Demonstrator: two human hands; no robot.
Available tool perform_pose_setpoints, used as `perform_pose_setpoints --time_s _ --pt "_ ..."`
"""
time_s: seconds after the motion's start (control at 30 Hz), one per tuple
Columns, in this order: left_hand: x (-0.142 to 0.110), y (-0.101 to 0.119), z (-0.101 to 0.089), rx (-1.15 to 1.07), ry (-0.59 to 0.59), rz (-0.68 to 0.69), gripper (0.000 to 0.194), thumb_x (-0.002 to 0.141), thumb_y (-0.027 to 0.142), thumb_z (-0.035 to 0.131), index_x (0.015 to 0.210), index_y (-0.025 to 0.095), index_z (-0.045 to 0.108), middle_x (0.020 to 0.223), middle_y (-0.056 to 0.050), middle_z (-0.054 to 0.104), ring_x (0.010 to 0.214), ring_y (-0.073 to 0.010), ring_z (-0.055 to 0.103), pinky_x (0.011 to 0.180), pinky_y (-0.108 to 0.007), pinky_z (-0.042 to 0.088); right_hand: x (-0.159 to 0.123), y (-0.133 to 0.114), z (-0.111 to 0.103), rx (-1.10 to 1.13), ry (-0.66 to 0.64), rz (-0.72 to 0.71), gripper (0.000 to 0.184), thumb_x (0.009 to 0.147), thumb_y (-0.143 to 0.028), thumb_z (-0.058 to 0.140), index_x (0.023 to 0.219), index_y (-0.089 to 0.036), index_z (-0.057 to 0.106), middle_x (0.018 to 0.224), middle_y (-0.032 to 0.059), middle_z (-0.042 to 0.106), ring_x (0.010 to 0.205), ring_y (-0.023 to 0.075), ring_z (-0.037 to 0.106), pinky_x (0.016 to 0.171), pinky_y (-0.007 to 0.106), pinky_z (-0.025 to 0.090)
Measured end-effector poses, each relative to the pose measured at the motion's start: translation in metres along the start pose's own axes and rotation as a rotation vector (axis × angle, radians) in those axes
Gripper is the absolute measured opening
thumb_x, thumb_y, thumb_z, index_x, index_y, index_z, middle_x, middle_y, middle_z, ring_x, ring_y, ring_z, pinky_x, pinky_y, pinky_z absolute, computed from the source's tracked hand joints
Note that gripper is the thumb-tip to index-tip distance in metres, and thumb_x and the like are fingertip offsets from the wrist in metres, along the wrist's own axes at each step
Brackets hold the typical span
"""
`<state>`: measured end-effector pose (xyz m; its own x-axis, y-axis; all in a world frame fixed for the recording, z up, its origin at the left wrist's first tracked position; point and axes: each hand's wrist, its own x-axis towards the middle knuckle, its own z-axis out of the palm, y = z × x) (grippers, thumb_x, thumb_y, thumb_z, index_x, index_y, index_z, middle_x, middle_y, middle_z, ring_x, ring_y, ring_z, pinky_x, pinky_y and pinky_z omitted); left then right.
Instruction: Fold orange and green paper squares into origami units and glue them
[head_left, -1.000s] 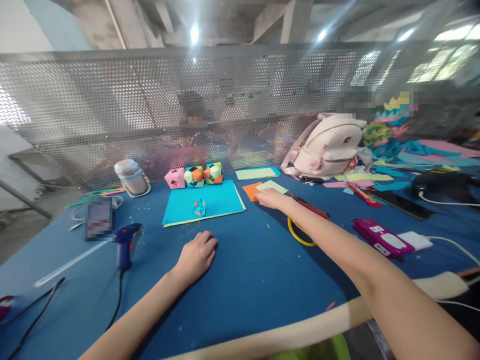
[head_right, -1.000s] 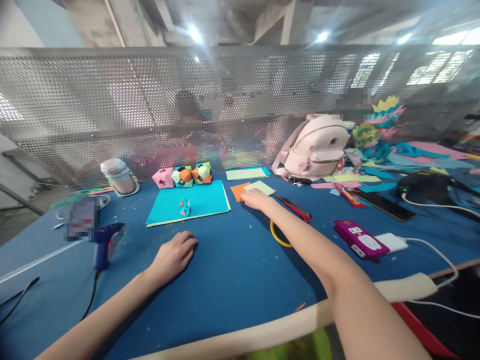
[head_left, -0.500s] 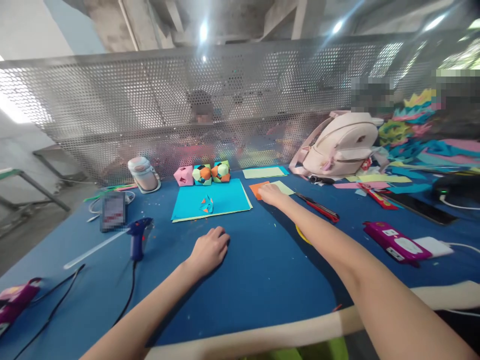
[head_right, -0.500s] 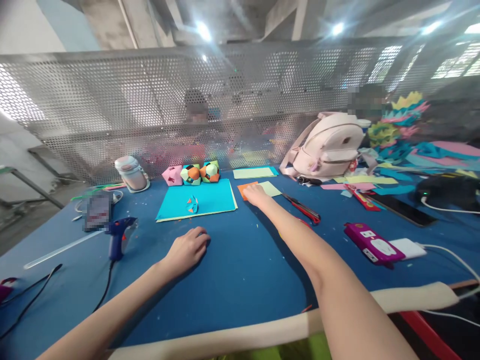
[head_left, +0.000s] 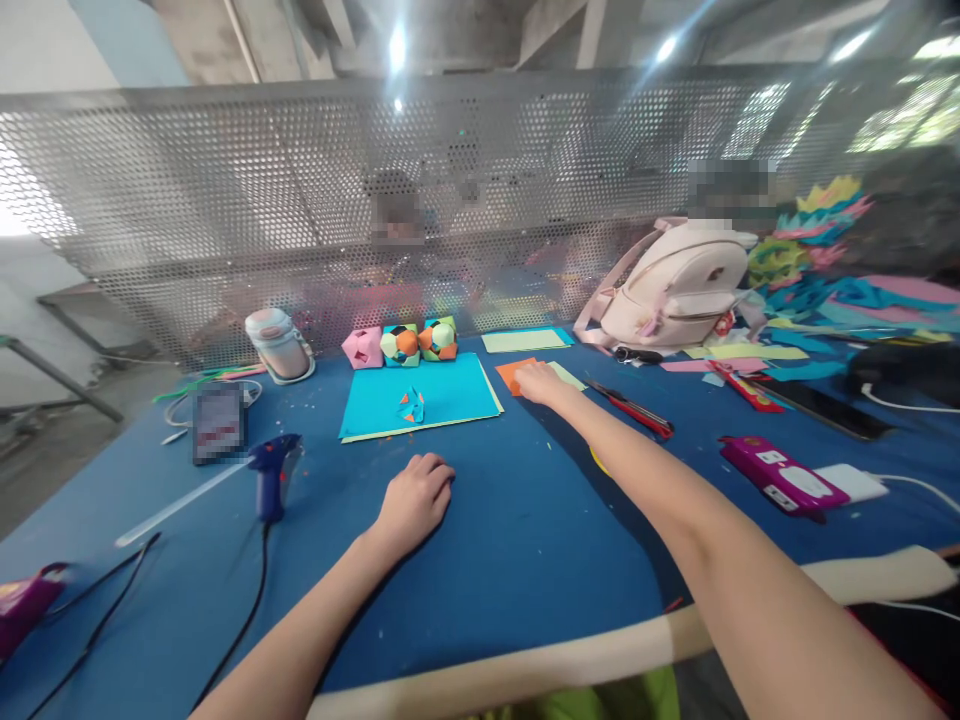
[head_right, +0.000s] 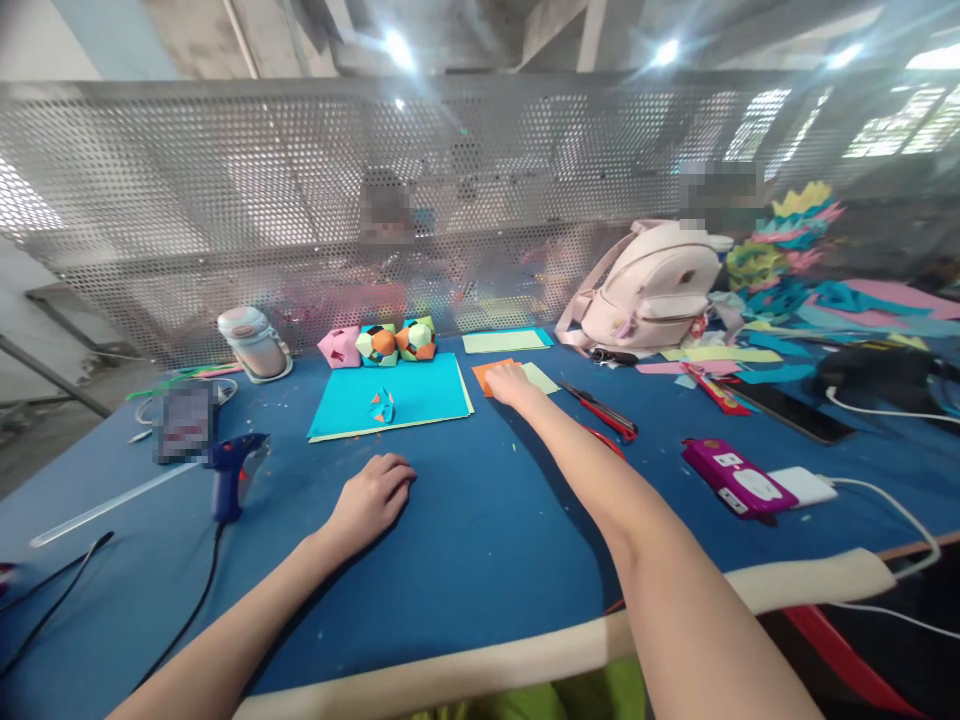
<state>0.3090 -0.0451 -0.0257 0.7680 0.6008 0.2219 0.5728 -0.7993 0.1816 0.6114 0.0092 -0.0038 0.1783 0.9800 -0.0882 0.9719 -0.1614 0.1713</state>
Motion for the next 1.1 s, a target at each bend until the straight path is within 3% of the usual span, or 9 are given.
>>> perform_pose_setpoints --time_s 0.37,0.57,0.67,0.77,0.87,0.97,1.1 --pt "-0.004 -0.001 0.003 -0.217 0.038 -0.027 0.025 0.086 0.017 0.042 0.094 0.02 0.066 0.103 -0.009 0.062 0.092 -0.0228 0.053 0.081 -0.037 0.047 0.011 -0.017 -0.021 0.066 -0.083 0.067 0.032 0.09 -0.032 0.055 0.117 -0.015 0.054 0.117 0.0094 0.056 0.099 0.0203 0.059 0.083 0.04 0.051" --pt "-0.004 0.001 -0.002 -0.574 0.09 -0.175 0.018 0.08 0.017 0.05 0.085 0.021 0.067 0.099 -0.007 0.063 0.099 -0.0234 0.054 0.093 -0.042 0.043 -0.025 -0.024 -0.027 0.096 0.05 0.058 0.032 0.09 -0.032 0.055 0.117 -0.014 0.054 0.117 0.0097 0.056 0.099 0.0202 0.059 0.083 0.04 0.051" --pt "-0.001 0.007 -0.002 -0.85 0.121 -0.327 0.018 0.081 0.022 0.052 0.095 0.018 0.063 0.096 -0.008 0.064 0.09 -0.0216 0.061 0.086 -0.041 0.05 -0.067 -0.048 -0.026 0.121 0.14 -0.035 0.029 0.091 -0.032 0.054 0.114 -0.015 0.055 0.114 0.0086 0.058 0.096 0.019 0.06 0.081 0.039 0.051" --pt "0.001 0.015 -0.002 -1.157 0.122 -0.472 0.032 0.087 0.031 0.046 0.113 0.014 0.052 0.098 -0.013 0.066 0.084 -0.0202 0.066 0.075 -0.037 0.056 -0.116 -0.086 -0.017 0.169 0.235 -0.234 0.017 0.09 -0.017 0.049 0.101 -0.012 0.06 0.101 0.0133 0.062 0.092 0.0221 0.06 0.073 0.032 0.05" --pt "0.002 0.021 -0.003 -1.403 0.099 -0.569 0.029 0.084 0.021 0.045 0.111 0.012 0.051 0.099 -0.013 0.067 0.083 -0.0188 0.068 0.075 -0.034 0.057 -0.154 -0.114 -0.005 0.235 0.275 -0.463 0.016 0.089 -0.015 0.047 0.087 -0.015 0.063 0.089 0.0102 0.064 0.084 0.0205 0.06 0.066 0.028 0.047" --pt "0.003 0.02 -0.005 -1.565 0.082 -0.647 0.029 0.075 0.009 0.047 0.102 0.011 0.055 0.094 -0.012 0.069 0.078 -0.0182 0.069 0.073 -0.033 0.057 -0.168 -0.117 0.006 0.322 0.323 -0.589 0.021 0.091 -0.015 0.044 0.083 -0.015 0.063 0.084 0.0083 0.064 0.08 0.0188 0.059 0.067 0.027 0.045" --pt "0.004 0.019 -0.008 -1.686 0.084 -0.714 0.032 0.07 0.007 0.05 0.101 0.011 0.057 0.092 -0.011 0.069 0.077 -0.0184 0.069 0.071 -0.032 0.058 -0.16 -0.102 0.018 0.465 0.39 -0.645 0.023 0.093 -0.017 0.043 0.085 -0.015 0.064 0.085 0.0079 0.066 0.08 0.0177 0.06 0.069 0.028 0.046"
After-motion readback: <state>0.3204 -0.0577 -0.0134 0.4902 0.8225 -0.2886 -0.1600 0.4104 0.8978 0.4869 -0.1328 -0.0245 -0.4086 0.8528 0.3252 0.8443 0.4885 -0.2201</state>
